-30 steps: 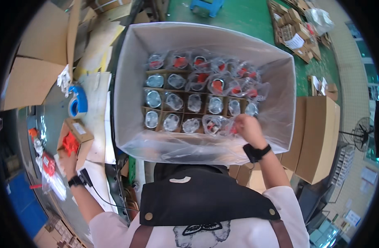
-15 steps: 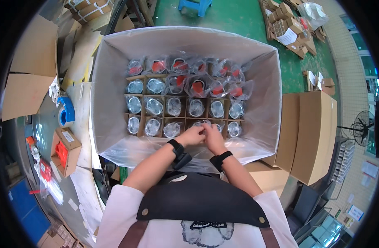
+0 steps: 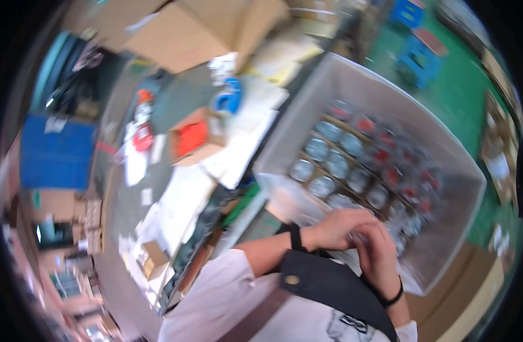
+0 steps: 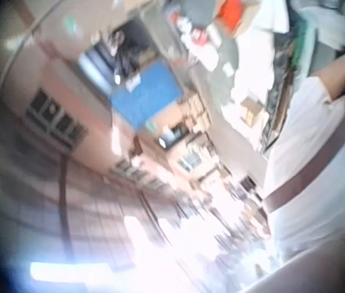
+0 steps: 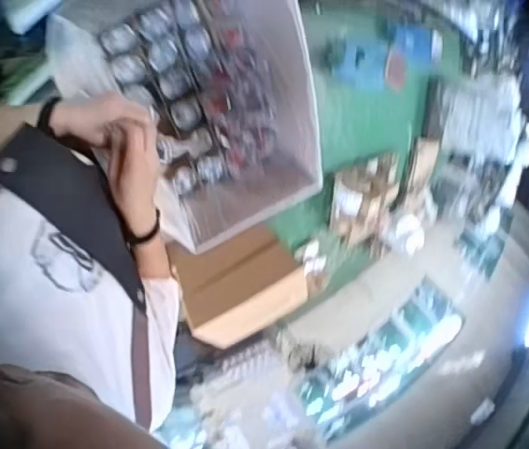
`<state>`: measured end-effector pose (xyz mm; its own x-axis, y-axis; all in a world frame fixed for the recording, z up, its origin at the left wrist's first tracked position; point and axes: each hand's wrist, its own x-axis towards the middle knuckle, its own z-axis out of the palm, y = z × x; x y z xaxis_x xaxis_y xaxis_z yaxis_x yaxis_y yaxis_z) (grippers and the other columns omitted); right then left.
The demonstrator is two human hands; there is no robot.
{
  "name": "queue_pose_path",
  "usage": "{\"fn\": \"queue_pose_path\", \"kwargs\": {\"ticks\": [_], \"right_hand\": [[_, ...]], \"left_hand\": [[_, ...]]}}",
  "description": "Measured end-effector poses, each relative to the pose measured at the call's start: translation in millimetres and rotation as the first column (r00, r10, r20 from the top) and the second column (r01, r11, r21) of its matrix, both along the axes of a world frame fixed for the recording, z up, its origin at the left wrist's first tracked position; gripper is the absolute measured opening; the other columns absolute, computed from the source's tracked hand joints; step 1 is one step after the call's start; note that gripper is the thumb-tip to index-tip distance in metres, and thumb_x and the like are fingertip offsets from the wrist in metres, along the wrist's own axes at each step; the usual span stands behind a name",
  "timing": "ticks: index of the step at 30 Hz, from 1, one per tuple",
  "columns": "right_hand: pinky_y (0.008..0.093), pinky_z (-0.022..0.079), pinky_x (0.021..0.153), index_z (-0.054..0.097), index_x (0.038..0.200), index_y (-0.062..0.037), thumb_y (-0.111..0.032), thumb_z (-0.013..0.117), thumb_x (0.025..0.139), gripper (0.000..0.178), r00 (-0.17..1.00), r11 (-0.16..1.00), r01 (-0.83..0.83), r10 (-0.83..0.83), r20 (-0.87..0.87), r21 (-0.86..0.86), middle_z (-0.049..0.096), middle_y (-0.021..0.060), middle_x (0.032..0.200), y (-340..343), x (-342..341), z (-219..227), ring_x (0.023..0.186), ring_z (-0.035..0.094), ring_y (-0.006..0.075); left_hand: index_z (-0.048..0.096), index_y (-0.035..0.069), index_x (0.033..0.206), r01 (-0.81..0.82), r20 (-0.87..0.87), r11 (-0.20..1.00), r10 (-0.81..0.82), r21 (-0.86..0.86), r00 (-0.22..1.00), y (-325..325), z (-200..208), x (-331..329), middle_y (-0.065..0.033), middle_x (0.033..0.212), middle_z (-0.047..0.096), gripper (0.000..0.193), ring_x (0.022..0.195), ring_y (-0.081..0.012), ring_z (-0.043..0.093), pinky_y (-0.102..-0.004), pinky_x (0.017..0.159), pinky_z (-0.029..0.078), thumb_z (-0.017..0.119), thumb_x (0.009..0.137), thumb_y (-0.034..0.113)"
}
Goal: The person places red plastic caps into a cardboard box containing individually wrapped glass jars. They then remove a cardboard divider from the box and rearrange the jars into a single layer at the bottom of the box.
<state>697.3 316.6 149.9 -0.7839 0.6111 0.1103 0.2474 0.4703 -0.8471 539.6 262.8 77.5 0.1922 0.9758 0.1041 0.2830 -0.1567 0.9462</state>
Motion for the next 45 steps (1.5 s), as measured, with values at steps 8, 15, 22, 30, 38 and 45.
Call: {"fn": "queue_pose_path", "kwargs": {"ticks": [8, 15, 22, 30, 38, 45], "right_hand": [[0.0342, 0.047, 0.091, 0.058, 0.107, -0.0005, 0.001, 0.064, 0.084, 0.024, 0.981, 0.992, 0.096, -0.108, -0.162, -0.078, 0.053, 0.0194, 0.126, -23, -92, 27, 0.108, 0.057, 0.0259], [0.0259, 0.046, 0.087, 0.061, 0.107, -0.0009, -0.004, 0.062, 0.091, 0.017, 0.769, 0.746, 0.626, -0.64, 0.017, -0.228, 0.06, 0.0062, 0.109, 53, -67, -79, 0.098, 0.058, 0.0133], [0.045, 0.041, 0.099, 0.05, 0.128, -0.0085, -0.033, 0.083, 0.065, 0.076, 0.218, 0.327, 0.84, -0.934, 0.283, 0.433, 0.05, 0.02, 0.124, 121, 66, -146, 0.119, 0.046, 0.0346], [0.0523, 0.03, 0.109, 0.011, 0.153, -0.0227, -0.051, 0.093, 0.044, 0.139, 0.287, 0.513, 0.81, -0.77, 0.57, 0.284, 0.018, 0.033, 0.147, 147, 154, -182, 0.135, 0.022, 0.0505], [0.0514, 0.038, 0.104, 0.008, 0.154, -0.0252, -0.033, 0.092, 0.051, 0.132, 0.44, 0.593, 0.742, -0.783, 0.439, 0.313, 0.009, 0.0225, 0.155, 186, 84, -216, 0.135, 0.028, 0.0484], [0.0487, 0.051, 0.082, 0.056, 0.125, -0.0186, -0.014, 0.063, 0.084, 0.042, 0.482, 0.675, 0.713, -0.668, 0.567, 0.189, 0.052, 0.023, 0.124, 224, 99, -253, 0.1, 0.06, 0.0431]], "left_hand": [[0.062, 0.003, 0.102, -0.905, 0.02, 0.383, 0.922, -0.185, 0.386, -208, 62, -190, -0.0059, 0.092, 0.064, 0.017, 0.085, -0.0149, 0.062, -0.0306, 0.071, 0.052, 0.062, 0.085, 0.009], [0.061, 0.0, 0.115, -0.978, -0.734, -0.184, 0.65, 0.099, -0.196, -389, 0, -387, -0.0112, 0.097, 0.067, 0.04, 0.085, -0.0224, 0.062, -0.04, 0.074, 0.052, 0.064, 0.086, 0.028], [0.051, -0.001, 0.124, -0.859, -0.863, -0.084, -0.022, 0.505, -0.505, -424, -54, -429, -0.0186, 0.106, 0.06, 0.062, 0.092, -0.0324, 0.061, -0.0447, 0.078, 0.052, 0.076, 0.08, 0.034], [0.046, 0.006, 0.131, -0.543, -0.219, 0.806, 0.5, -0.234, 0.838, -9, 62, -210, -0.0075, 0.124, 0.05, 0.073, 0.115, -0.0235, 0.05, -0.0363, 0.093, 0.044, 0.082, 0.069, 0.014], [0.012, 0.017, 0.15, -0.311, -0.659, 0.928, 0.104, -0.205, 0.745, 188, -117, 10, -0.0297, 0.151, 0.004, 0.13, 0.137, -0.0504, 0.016, -0.0542, 0.11, 0.028, 0.091, 0.051, 0.045], [0.052, 0.02, 0.129, -0.349, -0.642, 0.937, 0.27, 0.004, 0.717, 245, -175, 69, -0.023, 0.12, 0.046, 0.051, 0.109, -0.044, 0.05, -0.0486, 0.089, 0.046, 0.07, 0.082, 0.026]]}}
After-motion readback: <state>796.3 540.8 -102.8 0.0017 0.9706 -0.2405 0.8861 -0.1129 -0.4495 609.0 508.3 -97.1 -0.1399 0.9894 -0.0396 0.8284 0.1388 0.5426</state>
